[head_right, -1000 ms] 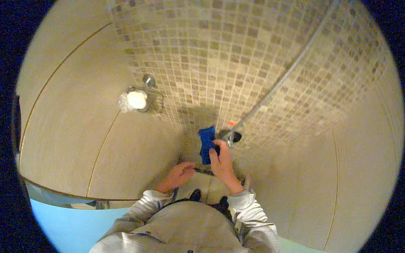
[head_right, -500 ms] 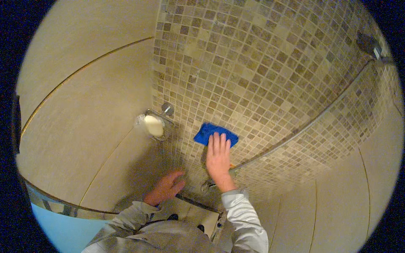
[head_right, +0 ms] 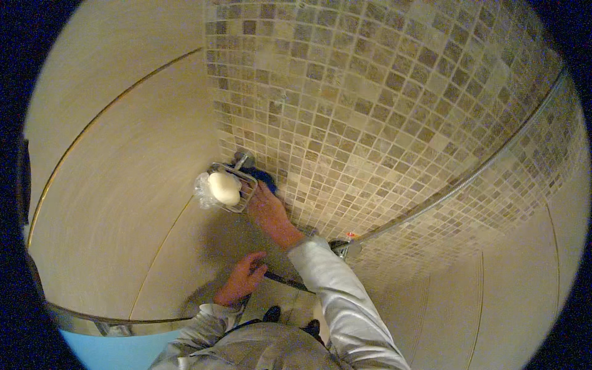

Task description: The person wipes the shower walls and fixtures with a blue cloth. They clean the tiled wall, shower head, and faucet area in a small tiled shower stall.

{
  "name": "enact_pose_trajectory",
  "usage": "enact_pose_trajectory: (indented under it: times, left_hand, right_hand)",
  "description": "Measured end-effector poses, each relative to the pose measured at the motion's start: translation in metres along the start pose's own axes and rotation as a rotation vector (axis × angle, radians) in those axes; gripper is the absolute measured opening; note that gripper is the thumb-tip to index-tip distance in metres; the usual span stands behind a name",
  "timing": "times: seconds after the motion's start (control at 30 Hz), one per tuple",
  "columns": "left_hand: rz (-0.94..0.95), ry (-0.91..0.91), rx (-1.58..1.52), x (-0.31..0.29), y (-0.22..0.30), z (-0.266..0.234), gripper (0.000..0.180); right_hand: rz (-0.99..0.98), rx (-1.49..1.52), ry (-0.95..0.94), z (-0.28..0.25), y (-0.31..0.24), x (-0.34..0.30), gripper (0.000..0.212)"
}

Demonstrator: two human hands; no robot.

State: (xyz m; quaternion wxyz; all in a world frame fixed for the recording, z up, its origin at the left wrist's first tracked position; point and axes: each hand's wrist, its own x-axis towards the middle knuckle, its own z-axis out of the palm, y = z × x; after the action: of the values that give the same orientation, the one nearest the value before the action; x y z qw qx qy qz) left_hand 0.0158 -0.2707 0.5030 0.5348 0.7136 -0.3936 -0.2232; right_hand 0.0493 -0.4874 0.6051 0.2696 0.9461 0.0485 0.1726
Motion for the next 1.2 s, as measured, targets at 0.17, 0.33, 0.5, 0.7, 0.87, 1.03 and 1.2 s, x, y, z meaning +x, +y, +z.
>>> enact_pose_trajectory:
  times: [0.17,0.33,0.5,0.7,0.87,1.03,1.2]
  left_hand:
    - [0.070,0.037,0.052,0.000,0.000,-0.004,0.041]
    - [-0.015,0.003,0.117,0.000,0.014,-0.014,0.038]
    - [-0.045,-0.050,0.063,0.012,-0.002,0.001,0.038]
    - [0.008,-0.070,0.044,0.013,0.004,0.001,0.039]
    - [-0.051,-0.070,0.036,0.001,0.012,-0.004,0.038]
    - [0.082,-0.066,0.168,-0.014,0.001,-0.009,0.037]
    - [-0.129,-0.061,0.021,-0.029,-0.019,-0.015,0.037]
  right_hand:
    - [-0.063,0.062,0.212,0.053,-0.016,0.024,0.054]
    - [-0.059,0.175,0.097,0.033,-0.010,-0.018,0.048]
    - [0.242,0.168,0.110,0.033,0.003,-0.114,0.051]
    - [0.462,0.115,0.187,0.009,0.022,-0.131,0.054]
    - [0.196,0.164,0.176,0.008,0.007,-0.048,0.054]
    - [0.170,0.048,0.246,0.032,-0.020,0.021,0.054]
    - [0.104,0.092,0.238,0.076,-0.050,0.022,0.047]
